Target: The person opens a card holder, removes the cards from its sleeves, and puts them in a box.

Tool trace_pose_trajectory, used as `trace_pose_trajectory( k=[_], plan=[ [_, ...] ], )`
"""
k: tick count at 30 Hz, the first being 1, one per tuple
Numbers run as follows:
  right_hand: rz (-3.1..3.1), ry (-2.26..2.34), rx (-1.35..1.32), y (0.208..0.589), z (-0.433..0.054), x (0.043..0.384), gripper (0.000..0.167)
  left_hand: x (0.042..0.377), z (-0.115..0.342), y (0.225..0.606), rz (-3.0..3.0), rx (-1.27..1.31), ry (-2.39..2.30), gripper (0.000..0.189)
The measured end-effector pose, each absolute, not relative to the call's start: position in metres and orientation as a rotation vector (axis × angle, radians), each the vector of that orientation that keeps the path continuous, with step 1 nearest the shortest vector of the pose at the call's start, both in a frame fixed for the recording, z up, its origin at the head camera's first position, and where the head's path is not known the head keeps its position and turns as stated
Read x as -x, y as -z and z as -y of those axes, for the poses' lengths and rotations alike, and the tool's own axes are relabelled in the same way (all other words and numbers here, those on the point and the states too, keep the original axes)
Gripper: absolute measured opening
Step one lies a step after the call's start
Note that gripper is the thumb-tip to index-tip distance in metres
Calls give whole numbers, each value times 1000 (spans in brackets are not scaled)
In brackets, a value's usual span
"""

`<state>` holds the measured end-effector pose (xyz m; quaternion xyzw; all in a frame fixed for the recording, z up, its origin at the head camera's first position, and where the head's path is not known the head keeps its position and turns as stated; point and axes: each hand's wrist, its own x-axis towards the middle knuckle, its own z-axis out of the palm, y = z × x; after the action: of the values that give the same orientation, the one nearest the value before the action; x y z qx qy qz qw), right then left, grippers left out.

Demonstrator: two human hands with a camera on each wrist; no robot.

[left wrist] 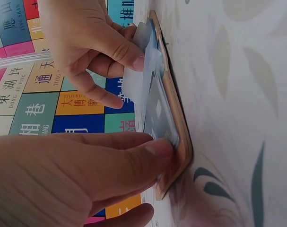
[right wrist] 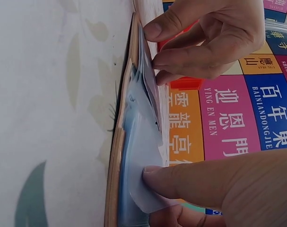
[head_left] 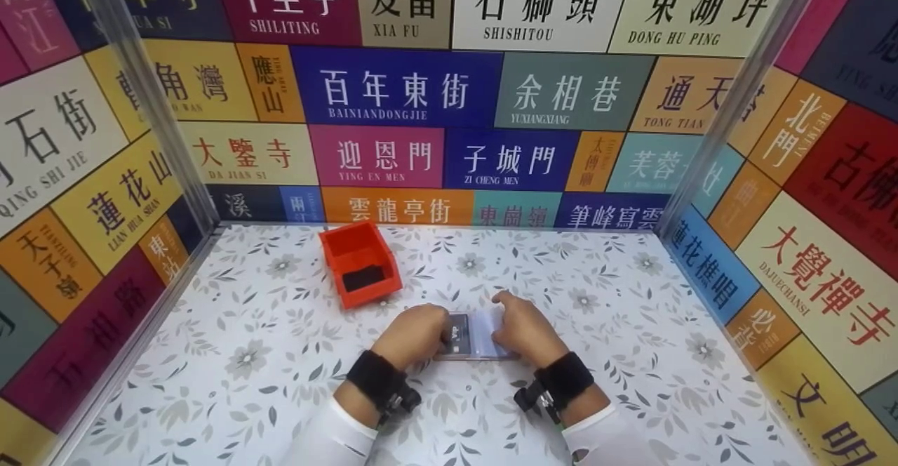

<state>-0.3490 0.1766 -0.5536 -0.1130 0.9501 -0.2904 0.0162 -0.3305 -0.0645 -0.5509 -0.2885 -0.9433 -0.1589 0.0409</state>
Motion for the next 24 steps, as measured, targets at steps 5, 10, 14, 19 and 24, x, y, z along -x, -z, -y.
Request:
trace_pose_trajectory(
  k=[5, 10, 14, 19, 24],
  plan=[
    [-3024, 859, 396, 556, -177, 349, 66, 331, 64, 551, 2884, 885, 486, 20],
    [-3036, 846, 404, 556, -176, 349, 58, 331, 65, 551, 2882, 880, 503, 20],
    [-3012, 838, 457, 556, -173, 350, 47, 330, 65, 550, 2890, 875, 497, 19],
    [-2994, 802, 474, 556, -171, 350, 38, 328, 63, 549, 2899, 872, 444, 17],
    [-2994, 790, 473, 556, -172, 351, 37, 329, 64, 549, 2915, 842, 431, 17]
  ],
)
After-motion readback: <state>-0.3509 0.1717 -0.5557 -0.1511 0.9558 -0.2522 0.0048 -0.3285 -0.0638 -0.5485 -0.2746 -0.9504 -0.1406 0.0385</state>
